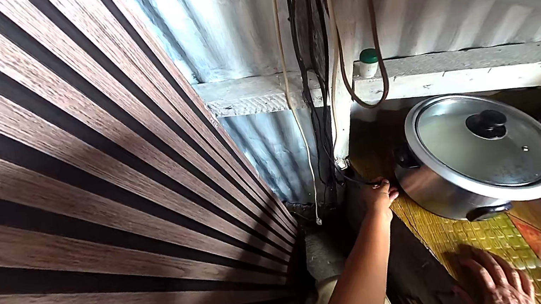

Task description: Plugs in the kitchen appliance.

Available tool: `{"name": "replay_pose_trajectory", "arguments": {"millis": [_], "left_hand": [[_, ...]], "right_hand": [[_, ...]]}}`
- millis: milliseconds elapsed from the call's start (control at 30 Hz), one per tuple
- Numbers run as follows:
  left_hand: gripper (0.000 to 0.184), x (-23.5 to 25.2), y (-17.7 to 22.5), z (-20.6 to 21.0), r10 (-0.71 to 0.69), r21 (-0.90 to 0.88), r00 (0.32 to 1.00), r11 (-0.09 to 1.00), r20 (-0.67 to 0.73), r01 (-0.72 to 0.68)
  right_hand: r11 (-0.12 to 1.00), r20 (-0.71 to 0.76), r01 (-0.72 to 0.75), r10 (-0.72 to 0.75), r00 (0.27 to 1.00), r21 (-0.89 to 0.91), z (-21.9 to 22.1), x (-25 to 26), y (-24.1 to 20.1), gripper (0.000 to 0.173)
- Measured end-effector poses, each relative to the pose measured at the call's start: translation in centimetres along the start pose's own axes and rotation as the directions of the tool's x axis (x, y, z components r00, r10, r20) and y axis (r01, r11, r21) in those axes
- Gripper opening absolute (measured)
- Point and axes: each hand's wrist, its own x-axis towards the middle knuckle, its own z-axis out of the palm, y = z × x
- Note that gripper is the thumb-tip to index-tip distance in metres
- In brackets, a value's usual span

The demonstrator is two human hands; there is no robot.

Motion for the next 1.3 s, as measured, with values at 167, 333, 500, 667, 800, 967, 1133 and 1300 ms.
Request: {"name": "replay_pose_trajectory", "arguments": {"millis": [167, 333, 500, 667, 800, 967, 1133, 1300], "left_hand": [[0.034, -0.2, 0.2, -1.3, -0.031, 0.030, 0.999, 0.999, 0.038, 0.030], [0.033, 0.3, 0.7, -1.5, -0.108, 0.025, 0.993, 0.994, 0.052, 0.107], [0.025, 0.6, 0.5, -0.7, -0.082, 0.090, 0.997, 0.993, -0.009, 0.082], [0.025, 1.0, 0.5, -0.3, -0.055, 0.121, 0.998, 0.991, -0.034, 0.058], [0.026, 1.1, 0.4, 0.1, -0.059, 0.096, 0.997, 0.993, -0.053, 0.064], [0.024, 1.0, 0.6, 0.6, -0.100, 0.129, 0.993, 0.986, -0.063, 0.107], [0.028, 0.8, 0.8, 0.9, -0.134, 0.150, 0.990, 0.979, -0.038, 0.138], [0.041, -1.6, 1.1, -0.6, -0.106, 0.072, 0.993, 0.992, 0.044, 0.103]], "right_hand": [[0.902, 0.002, -0.178, 0.192, 0.981, 0.392, -2.2, 1.3, 1.7, 0.053], [0.337, 0.046, -0.356, 0.668, 0.743, 0.872, -7.2, 11.5, 7.5, 0.062], [0.040, 0.245, -0.343, 0.623, 0.743, 0.938, -5.0, 16.7, 9.0, 0.035], [0.072, 0.262, -0.385, 0.619, 0.741, 0.920, -3.9, 16.7, 9.5, 0.031], [0.078, 0.255, -0.377, 0.607, 0.752, 0.923, -3.8, 16.8, 9.4, 0.033], [0.078, 0.235, -0.362, 0.631, 0.739, 0.929, -3.7, 16.4, 8.5, 0.029], [0.078, 0.257, -0.391, 0.634, 0.729, 0.917, -3.9, 16.4, 8.0, 0.029], [0.098, 0.321, -0.489, 0.641, 0.697, 0.867, -5.0, 15.8, 7.2, 0.046]]}}
